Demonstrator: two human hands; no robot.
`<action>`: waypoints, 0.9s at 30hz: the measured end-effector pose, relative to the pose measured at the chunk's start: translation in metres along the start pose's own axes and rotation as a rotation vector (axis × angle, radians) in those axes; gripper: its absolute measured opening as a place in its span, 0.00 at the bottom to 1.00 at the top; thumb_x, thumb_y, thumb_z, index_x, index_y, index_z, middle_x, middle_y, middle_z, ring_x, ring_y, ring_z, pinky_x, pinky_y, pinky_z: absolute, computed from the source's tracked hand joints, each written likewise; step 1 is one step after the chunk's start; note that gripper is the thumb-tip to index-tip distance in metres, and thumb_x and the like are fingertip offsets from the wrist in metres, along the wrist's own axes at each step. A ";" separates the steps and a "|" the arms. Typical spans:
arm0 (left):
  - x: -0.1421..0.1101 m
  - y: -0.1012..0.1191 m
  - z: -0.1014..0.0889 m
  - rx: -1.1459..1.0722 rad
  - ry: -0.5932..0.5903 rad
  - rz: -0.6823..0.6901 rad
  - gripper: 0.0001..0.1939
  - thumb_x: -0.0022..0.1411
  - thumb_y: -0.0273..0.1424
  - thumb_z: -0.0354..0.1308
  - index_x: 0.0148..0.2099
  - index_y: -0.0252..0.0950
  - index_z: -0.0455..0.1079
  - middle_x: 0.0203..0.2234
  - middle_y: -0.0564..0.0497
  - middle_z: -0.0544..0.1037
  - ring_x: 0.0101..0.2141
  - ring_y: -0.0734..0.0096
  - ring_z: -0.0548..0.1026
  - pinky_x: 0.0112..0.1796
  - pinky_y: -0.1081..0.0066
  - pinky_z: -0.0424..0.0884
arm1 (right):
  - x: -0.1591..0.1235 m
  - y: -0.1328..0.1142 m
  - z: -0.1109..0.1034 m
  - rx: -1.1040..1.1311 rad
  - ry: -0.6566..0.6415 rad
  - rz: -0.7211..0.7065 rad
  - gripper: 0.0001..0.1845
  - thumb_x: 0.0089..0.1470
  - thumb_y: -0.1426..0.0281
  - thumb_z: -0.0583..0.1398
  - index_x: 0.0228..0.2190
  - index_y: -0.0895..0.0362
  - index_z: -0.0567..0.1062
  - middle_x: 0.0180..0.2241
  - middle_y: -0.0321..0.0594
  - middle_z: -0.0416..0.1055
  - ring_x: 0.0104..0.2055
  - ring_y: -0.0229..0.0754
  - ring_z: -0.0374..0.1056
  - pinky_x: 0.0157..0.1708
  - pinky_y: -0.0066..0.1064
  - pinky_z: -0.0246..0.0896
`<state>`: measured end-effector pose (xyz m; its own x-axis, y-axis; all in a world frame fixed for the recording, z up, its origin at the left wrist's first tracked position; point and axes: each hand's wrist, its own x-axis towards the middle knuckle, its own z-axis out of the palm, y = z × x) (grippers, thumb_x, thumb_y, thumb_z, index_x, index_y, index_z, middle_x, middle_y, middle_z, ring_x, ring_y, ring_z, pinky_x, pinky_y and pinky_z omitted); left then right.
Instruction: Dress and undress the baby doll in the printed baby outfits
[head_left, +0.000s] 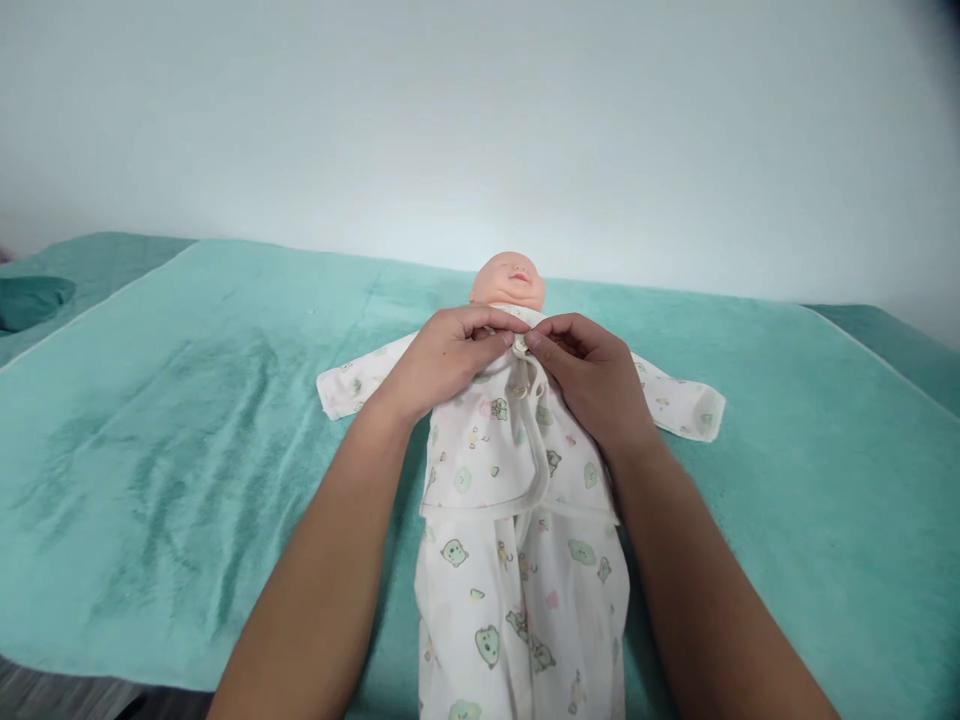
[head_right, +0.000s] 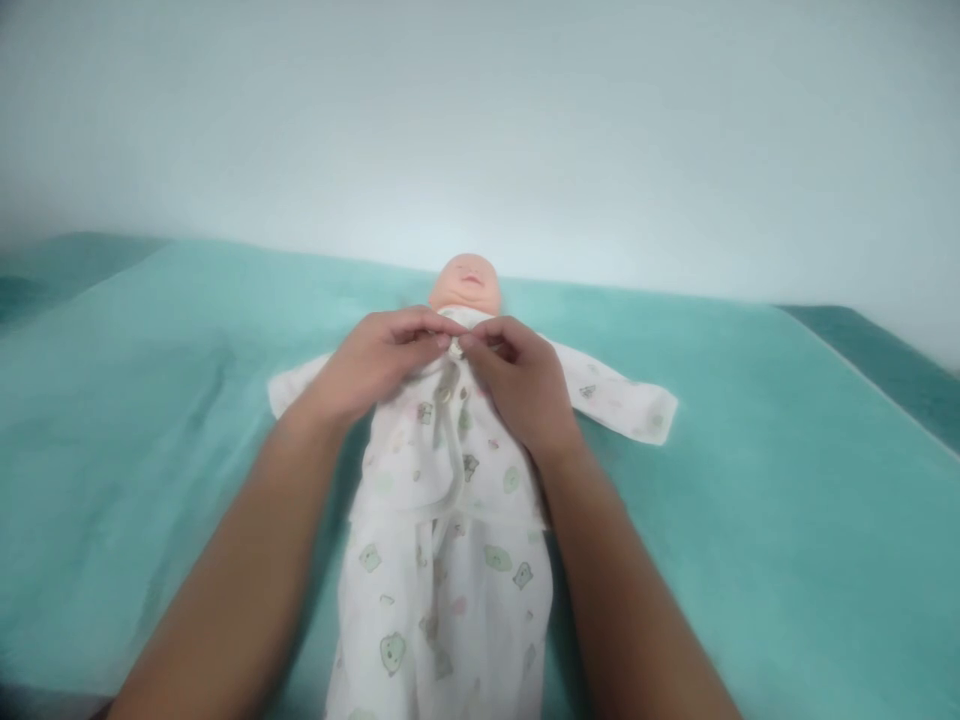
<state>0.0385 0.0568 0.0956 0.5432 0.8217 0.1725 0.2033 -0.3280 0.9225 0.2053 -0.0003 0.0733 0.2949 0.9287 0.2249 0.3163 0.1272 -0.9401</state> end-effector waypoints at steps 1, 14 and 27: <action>0.000 -0.001 0.000 0.006 0.006 0.002 0.11 0.63 0.34 0.56 0.43 0.40 0.79 0.27 0.53 0.73 0.25 0.76 0.66 0.27 0.73 0.64 | 0.000 0.000 0.000 0.000 0.000 0.002 0.06 0.52 0.63 0.64 0.30 0.53 0.77 0.25 0.31 0.69 0.27 0.36 0.63 0.29 0.31 0.57; 0.016 -0.027 0.015 0.281 0.244 0.319 0.18 0.68 0.26 0.47 0.52 0.41 0.74 0.53 0.50 0.77 0.56 0.65 0.70 0.58 0.61 0.65 | -0.002 0.002 -0.001 -0.058 0.024 -0.006 0.08 0.53 0.64 0.61 0.35 0.51 0.78 0.28 0.33 0.72 0.27 0.38 0.65 0.30 0.33 0.62; 0.014 -0.026 0.014 0.397 0.190 0.300 0.19 0.70 0.27 0.44 0.53 0.41 0.75 0.52 0.50 0.77 0.55 0.65 0.71 0.59 0.62 0.64 | 0.004 0.012 0.003 -0.309 -0.007 -0.290 0.15 0.63 0.61 0.53 0.44 0.49 0.78 0.52 0.40 0.74 0.57 0.49 0.64 0.60 0.47 0.53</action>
<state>0.0528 0.0707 0.0687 0.4754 0.7224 0.5020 0.3743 -0.6825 0.6278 0.2076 0.0056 0.0619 0.1485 0.8722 0.4661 0.6411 0.2740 -0.7169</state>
